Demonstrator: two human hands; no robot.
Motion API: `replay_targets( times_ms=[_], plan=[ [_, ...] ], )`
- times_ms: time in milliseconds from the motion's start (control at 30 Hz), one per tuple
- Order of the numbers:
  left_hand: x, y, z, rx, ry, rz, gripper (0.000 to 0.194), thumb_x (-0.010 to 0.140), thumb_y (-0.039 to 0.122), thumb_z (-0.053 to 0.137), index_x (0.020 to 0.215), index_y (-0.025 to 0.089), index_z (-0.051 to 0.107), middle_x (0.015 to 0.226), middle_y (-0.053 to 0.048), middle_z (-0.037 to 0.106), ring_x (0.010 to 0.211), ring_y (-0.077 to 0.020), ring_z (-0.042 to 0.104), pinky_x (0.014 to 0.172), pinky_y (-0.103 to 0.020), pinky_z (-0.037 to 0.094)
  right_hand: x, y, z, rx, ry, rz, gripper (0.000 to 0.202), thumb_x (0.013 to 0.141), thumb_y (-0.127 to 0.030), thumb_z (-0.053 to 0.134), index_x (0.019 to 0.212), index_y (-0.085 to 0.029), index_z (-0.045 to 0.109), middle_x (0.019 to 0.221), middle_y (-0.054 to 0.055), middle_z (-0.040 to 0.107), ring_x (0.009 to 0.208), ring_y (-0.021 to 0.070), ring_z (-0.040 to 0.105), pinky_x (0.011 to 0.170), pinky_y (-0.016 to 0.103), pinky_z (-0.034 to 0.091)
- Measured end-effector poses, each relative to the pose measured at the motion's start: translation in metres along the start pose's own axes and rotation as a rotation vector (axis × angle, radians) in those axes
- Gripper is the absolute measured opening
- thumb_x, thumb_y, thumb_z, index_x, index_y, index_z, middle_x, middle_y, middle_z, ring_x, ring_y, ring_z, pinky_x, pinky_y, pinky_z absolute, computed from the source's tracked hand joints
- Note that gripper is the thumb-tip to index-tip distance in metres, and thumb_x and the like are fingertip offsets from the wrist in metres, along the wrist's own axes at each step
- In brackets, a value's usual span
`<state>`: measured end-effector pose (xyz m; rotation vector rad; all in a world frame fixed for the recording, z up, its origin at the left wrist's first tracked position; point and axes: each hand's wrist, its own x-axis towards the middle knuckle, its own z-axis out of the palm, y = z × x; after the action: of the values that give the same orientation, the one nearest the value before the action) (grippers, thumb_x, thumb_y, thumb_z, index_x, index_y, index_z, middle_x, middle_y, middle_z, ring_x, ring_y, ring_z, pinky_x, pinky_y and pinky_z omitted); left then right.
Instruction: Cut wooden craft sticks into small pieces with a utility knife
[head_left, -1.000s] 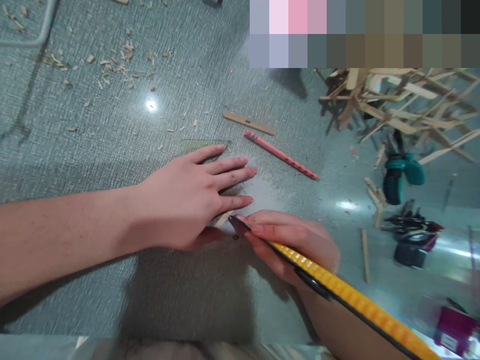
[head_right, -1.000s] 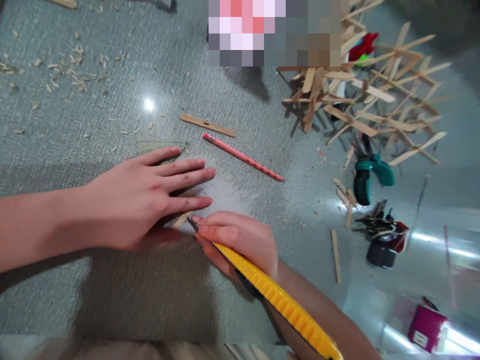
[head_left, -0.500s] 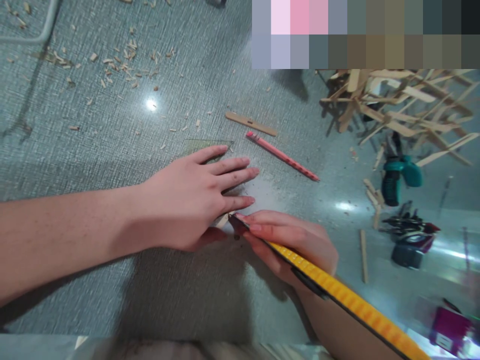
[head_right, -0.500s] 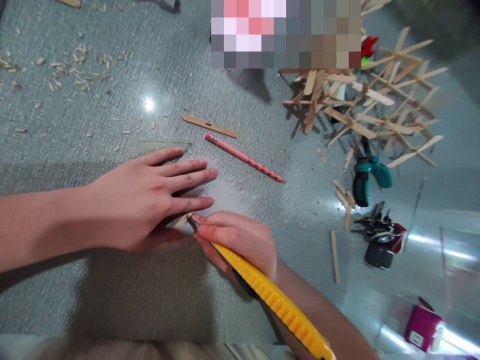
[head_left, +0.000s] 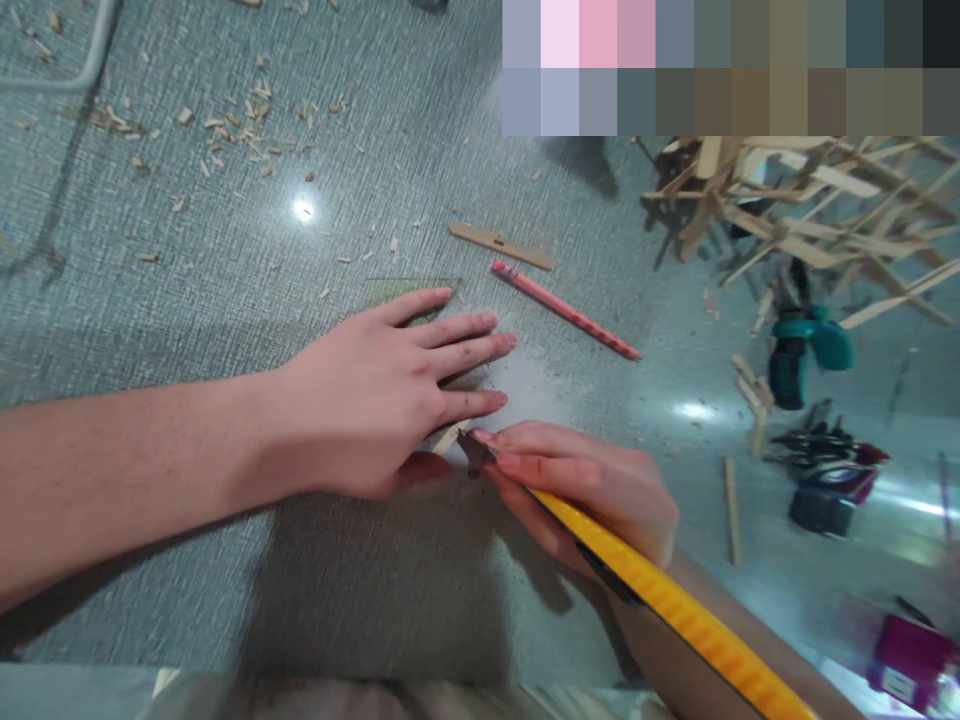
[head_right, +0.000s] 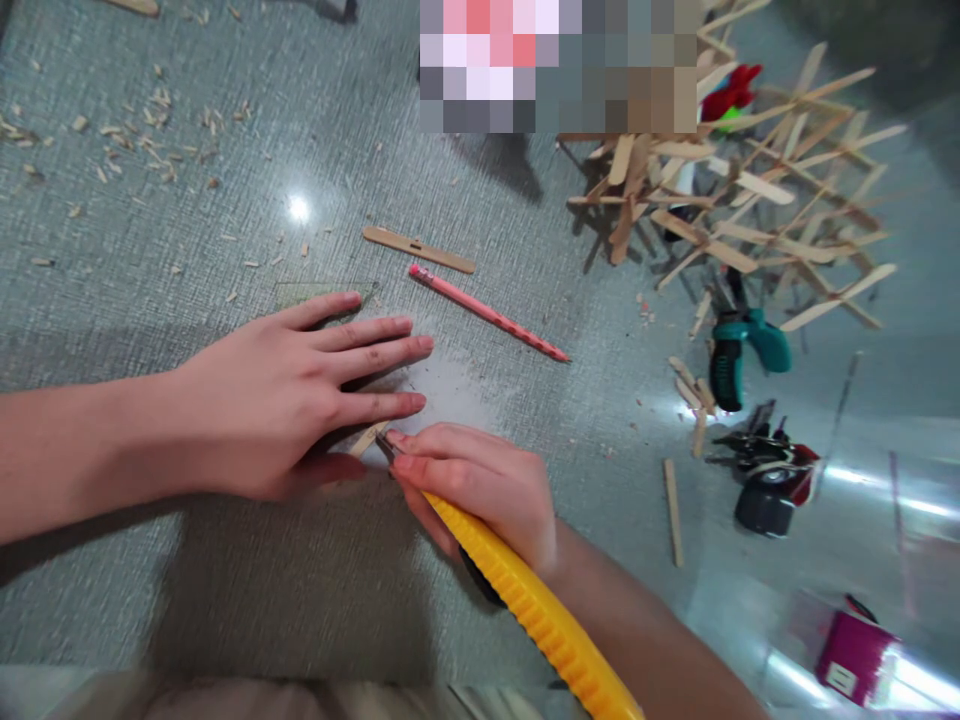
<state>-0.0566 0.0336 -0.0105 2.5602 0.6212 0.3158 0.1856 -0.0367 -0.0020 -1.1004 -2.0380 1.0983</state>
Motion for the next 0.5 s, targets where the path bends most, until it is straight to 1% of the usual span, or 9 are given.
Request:
replay_targets(
  times_ms=[100,167,267,333,433,500],
  plan=[
    [0.000,-0.001,0.003,0.019,0.012,0.014,0.062,0.083,0.052,0.069,0.138,0.027,0.060,0.159,-0.010,0.043,0.149,-0.0311,0.038,0.126,-0.057,0.022,0.004,-0.001,0.000,-0.026,-0.014,-0.086,0.044,0.088,-0.001,0.063,0.121,-0.031,0.066,0.084,0.000,0.075,0.082,0.0185,0.076,0.064,0.029,0.063],
    [0.000,-0.002,0.003,0.028,0.012,0.010,0.062,0.083,0.052,0.069,0.139,0.027,0.060,0.159,-0.010,0.042,0.149,-0.0307,0.038,0.126,-0.057,0.022,0.008,-0.003,-0.001,-0.030,-0.015,-0.114,0.044,0.088,-0.002,0.063,0.121,-0.030,0.065,0.085,0.000,0.075,0.079,0.0175,0.076,0.064,0.029,0.064],
    [0.000,-0.002,0.002,0.035,0.005,0.008,0.062,0.085,0.055,0.067,0.139,0.026,0.059,0.159,-0.010,0.042,0.149,-0.0305,0.039,0.126,-0.056,0.021,0.010,-0.005,-0.002,-0.043,0.014,-0.117,0.044,0.086,-0.002,0.064,0.120,-0.030,0.065,0.086,0.001,0.075,0.075,0.0165,0.074,0.067,0.030,0.065],
    [0.000,-0.003,0.002,0.047,-0.004,0.018,0.061,0.087,0.057,0.065,0.140,0.026,0.059,0.160,-0.010,0.042,0.149,-0.0299,0.039,0.126,-0.055,0.020,0.009,-0.004,-0.004,-0.034,0.022,-0.104,0.044,0.085,-0.002,0.066,0.118,-0.030,0.065,0.087,0.002,0.076,0.076,0.0173,0.075,0.068,0.030,0.065],
    [0.000,-0.004,0.001,0.074,-0.010,0.036,0.064,0.088,0.060,0.063,0.141,0.026,0.057,0.160,-0.010,0.042,0.149,-0.0310,0.039,0.126,-0.055,0.021,0.005,0.002,-0.006,0.039,0.061,-0.102,0.044,0.084,-0.003,0.067,0.119,-0.031,0.065,0.087,0.001,0.076,0.077,0.0182,0.075,0.064,0.031,0.064],
    [0.000,-0.004,0.000,0.093,-0.004,0.049,0.068,0.085,0.062,0.067,0.140,0.024,0.058,0.158,-0.011,0.044,0.147,-0.0333,0.042,0.125,-0.056,0.024,0.001,0.007,-0.007,0.095,0.103,-0.100,0.041,0.085,-0.003,0.066,0.118,-0.028,0.065,0.086,0.002,0.076,0.075,0.0186,0.075,0.064,0.032,0.064]
  ],
)
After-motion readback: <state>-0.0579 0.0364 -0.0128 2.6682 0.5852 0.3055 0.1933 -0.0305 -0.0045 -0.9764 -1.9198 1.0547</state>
